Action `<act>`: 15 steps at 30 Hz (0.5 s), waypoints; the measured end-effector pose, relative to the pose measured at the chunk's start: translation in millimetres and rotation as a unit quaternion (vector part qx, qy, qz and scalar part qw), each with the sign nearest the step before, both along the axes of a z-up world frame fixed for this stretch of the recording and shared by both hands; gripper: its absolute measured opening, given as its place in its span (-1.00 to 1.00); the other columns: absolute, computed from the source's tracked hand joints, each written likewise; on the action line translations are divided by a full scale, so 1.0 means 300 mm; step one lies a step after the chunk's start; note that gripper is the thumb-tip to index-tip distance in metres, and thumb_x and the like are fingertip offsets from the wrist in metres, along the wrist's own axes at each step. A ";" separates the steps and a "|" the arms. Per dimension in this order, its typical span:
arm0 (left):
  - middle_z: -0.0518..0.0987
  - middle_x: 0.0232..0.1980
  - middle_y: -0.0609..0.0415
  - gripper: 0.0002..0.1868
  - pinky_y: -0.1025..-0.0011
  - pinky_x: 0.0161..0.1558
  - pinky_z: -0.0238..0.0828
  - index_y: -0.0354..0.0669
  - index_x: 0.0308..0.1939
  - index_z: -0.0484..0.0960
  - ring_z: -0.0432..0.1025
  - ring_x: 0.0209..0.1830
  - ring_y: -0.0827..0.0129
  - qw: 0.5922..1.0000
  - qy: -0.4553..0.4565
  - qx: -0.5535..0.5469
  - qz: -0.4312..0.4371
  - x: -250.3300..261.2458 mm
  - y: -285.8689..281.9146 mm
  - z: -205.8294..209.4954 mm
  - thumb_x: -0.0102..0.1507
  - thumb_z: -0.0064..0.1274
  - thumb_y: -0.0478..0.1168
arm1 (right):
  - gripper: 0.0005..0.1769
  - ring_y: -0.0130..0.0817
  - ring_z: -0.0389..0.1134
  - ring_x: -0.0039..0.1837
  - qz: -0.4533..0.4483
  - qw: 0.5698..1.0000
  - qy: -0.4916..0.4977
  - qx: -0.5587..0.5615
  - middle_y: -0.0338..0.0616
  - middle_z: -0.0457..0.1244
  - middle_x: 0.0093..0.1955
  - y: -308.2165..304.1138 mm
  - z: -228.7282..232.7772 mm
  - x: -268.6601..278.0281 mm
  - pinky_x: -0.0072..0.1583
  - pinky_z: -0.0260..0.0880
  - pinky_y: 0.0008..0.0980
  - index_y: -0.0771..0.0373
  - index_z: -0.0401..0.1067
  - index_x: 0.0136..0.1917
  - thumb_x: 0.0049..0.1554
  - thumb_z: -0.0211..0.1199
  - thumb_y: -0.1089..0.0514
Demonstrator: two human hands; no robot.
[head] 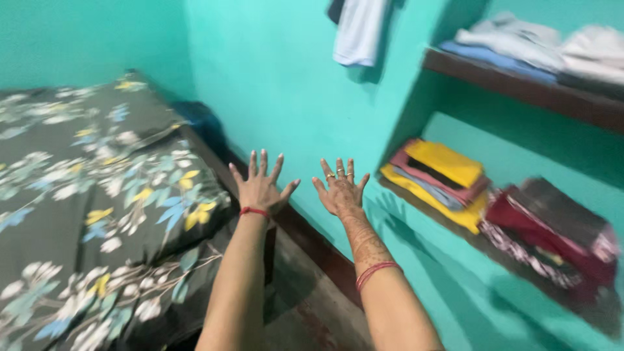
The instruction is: The person smooths a floral-patterned bedsheet on a bed, tucks the edges under the mattress, and adjusts the pillows. The person also briefly touches folded clothes on a wall shelf and a small table with decorative items.
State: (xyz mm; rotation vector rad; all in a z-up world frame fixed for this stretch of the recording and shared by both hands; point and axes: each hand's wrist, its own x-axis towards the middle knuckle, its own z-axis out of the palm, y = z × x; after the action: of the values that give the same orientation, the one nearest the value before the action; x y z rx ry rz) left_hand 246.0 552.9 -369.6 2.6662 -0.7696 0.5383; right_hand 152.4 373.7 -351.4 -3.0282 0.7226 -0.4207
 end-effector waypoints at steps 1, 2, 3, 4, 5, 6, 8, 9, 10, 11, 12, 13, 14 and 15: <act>-0.16 0.69 0.06 -0.06 -0.47 0.42 -0.57 0.42 0.59 -0.04 -0.34 0.69 0.11 1.000 0.001 0.000 0.026 0.014 0.054 -0.002 0.21 -0.43 0.61 | -0.21 -0.04 -0.51 0.73 0.025 1.000 0.002 -0.001 -0.16 -0.31 0.73 0.039 0.003 0.036 0.51 -0.59 0.51 -0.34 -0.19 0.66 0.24 -0.25 -0.49; -0.17 0.70 0.06 -0.06 -0.47 0.40 -0.57 0.43 0.58 -0.03 -0.35 0.69 0.11 0.999 0.003 0.000 0.053 0.022 0.116 -0.010 0.20 -0.43 0.62 | -0.21 -0.04 -0.51 0.73 0.052 0.999 0.004 -0.002 -0.16 -0.30 0.74 0.086 -0.001 0.066 0.51 -0.59 0.52 -0.34 -0.19 0.67 0.25 -0.25 -0.49; -0.17 0.70 0.06 -0.06 -0.46 0.38 -0.56 0.44 0.57 -0.03 -0.35 0.69 0.12 0.997 0.006 0.000 0.080 0.025 0.179 -0.020 0.19 -0.43 0.63 | -0.21 -0.03 -0.50 0.73 0.080 0.997 0.007 -0.004 -0.15 -0.30 0.74 0.133 -0.007 0.091 0.51 -0.58 0.53 -0.33 -0.19 0.67 0.25 -0.25 -0.48; -0.17 0.69 0.08 -0.05 -0.47 0.39 -0.57 0.47 0.57 -0.05 -0.34 0.68 0.11 0.994 0.003 0.002 0.108 0.027 0.239 -0.025 0.18 -0.43 0.64 | -0.21 -0.03 -0.50 0.73 0.106 0.994 0.009 -0.004 -0.15 -0.30 0.74 0.178 -0.012 0.115 0.51 -0.58 0.53 -0.33 -0.18 0.67 0.25 -0.25 -0.48; -0.16 0.69 0.09 -0.04 -0.48 0.40 -0.59 0.49 0.58 -0.07 -0.33 0.68 0.09 0.991 0.001 0.005 0.136 0.025 0.298 -0.031 0.18 -0.44 0.65 | -0.21 -0.02 -0.49 0.73 0.128 0.992 0.014 -0.008 -0.15 -0.30 0.74 0.225 -0.020 0.136 0.51 -0.57 0.53 -0.32 -0.18 0.67 0.25 -0.25 -0.48; -0.16 0.69 0.10 -0.04 -0.49 0.40 -0.60 0.52 0.59 -0.09 -0.32 0.67 0.08 0.987 -0.002 0.009 0.163 0.021 0.355 -0.037 0.17 -0.44 0.66 | -0.21 -0.02 -0.49 0.74 0.150 0.988 0.018 -0.010 -0.15 -0.30 0.75 0.278 -0.033 0.156 0.51 -0.56 0.54 -0.32 -0.18 0.67 0.26 -0.25 -0.49; -0.13 0.68 0.09 -0.04 -0.49 0.40 -0.60 0.53 0.60 -0.12 -0.30 0.68 0.11 0.980 -0.019 -0.012 0.199 -0.010 0.462 -0.066 0.18 -0.43 0.64 | -0.21 -0.02 -0.49 0.74 0.195 0.981 0.016 -0.005 -0.14 -0.31 0.75 0.388 -0.058 0.187 0.51 -0.55 0.54 -0.33 -0.17 0.67 0.25 -0.25 -0.49; -0.12 0.68 0.08 -0.04 -0.49 0.41 -0.61 0.54 0.61 -0.13 -0.30 0.68 0.12 0.976 -0.029 -0.021 0.217 -0.031 0.520 -0.086 0.18 -0.42 0.63 | -0.20 -0.02 -0.49 0.73 0.219 0.976 0.011 0.002 -0.15 -0.32 0.75 0.449 -0.071 0.201 0.51 -0.56 0.53 -0.34 -0.18 0.67 0.24 -0.25 -0.48; -0.11 0.68 0.07 -0.04 -0.50 0.40 -0.61 0.54 0.62 -0.14 -0.29 0.68 0.10 0.970 -0.046 -0.017 0.237 -0.052 0.583 -0.110 0.20 -0.42 0.62 | -0.20 -0.02 -0.49 0.73 0.244 0.970 0.006 0.011 -0.15 -0.32 0.75 0.516 -0.083 0.218 0.51 -0.58 0.53 -0.35 -0.18 0.67 0.24 -0.24 -0.48; -0.10 0.68 0.06 -0.05 -0.50 0.40 -0.61 0.54 0.63 -0.15 -0.29 0.68 0.09 0.965 -0.063 -0.011 0.256 -0.072 0.640 -0.132 0.21 -0.41 0.61 | -0.21 -0.03 -0.49 0.73 0.266 0.964 0.008 0.007 -0.16 -0.33 0.75 0.579 -0.089 0.234 0.51 -0.58 0.53 -0.36 -0.17 0.67 0.24 -0.25 -0.49; -0.09 0.69 0.05 -0.05 -0.51 0.39 -0.60 0.53 0.63 -0.15 -0.28 0.68 0.07 0.958 -0.077 -0.001 0.276 -0.098 0.702 -0.151 0.22 -0.41 0.59 | -0.21 -0.04 -0.50 0.73 0.288 0.957 0.013 0.008 -0.17 -0.33 0.75 0.645 -0.101 0.239 0.51 -0.58 0.53 -0.36 -0.17 0.66 0.24 -0.25 -0.49; -0.09 0.68 0.06 -0.06 -0.51 0.39 -0.62 0.53 0.63 -0.15 -0.29 0.68 0.08 0.952 -0.072 -0.006 0.297 -0.125 0.771 -0.165 0.22 -0.41 0.59 | -0.22 -0.04 -0.50 0.73 0.311 0.950 0.017 0.008 -0.18 -0.34 0.75 0.715 -0.114 0.238 0.51 -0.58 0.53 -0.36 -0.17 0.66 0.24 -0.26 -0.50; -0.09 0.68 0.07 -0.07 -0.51 0.40 -0.63 0.53 0.62 -0.15 -0.29 0.68 0.09 0.947 -0.068 -0.014 0.313 -0.155 0.835 -0.181 0.23 -0.41 0.59 | -0.22 -0.05 -0.49 0.73 0.331 0.943 0.016 0.009 -0.19 -0.33 0.75 0.782 -0.126 0.230 0.51 -0.59 0.53 -0.37 -0.16 0.66 0.24 -0.26 -0.50; -0.10 0.68 0.08 -0.08 -0.51 0.40 -0.64 0.53 0.61 -0.15 -0.29 0.68 0.10 0.942 -0.065 -0.022 0.329 -0.188 0.902 -0.195 0.23 -0.41 0.59 | -0.22 -0.05 -0.48 0.73 0.351 0.936 0.014 0.010 -0.20 -0.33 0.75 0.853 -0.133 0.224 0.51 -0.59 0.53 -0.37 -0.15 0.66 0.24 -0.26 -0.50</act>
State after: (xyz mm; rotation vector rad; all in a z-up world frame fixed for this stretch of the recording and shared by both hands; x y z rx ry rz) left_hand 189.7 823.4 -428.2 2.8268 0.1418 0.8775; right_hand 219.6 629.6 -391.2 -2.9935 -0.3699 -0.3333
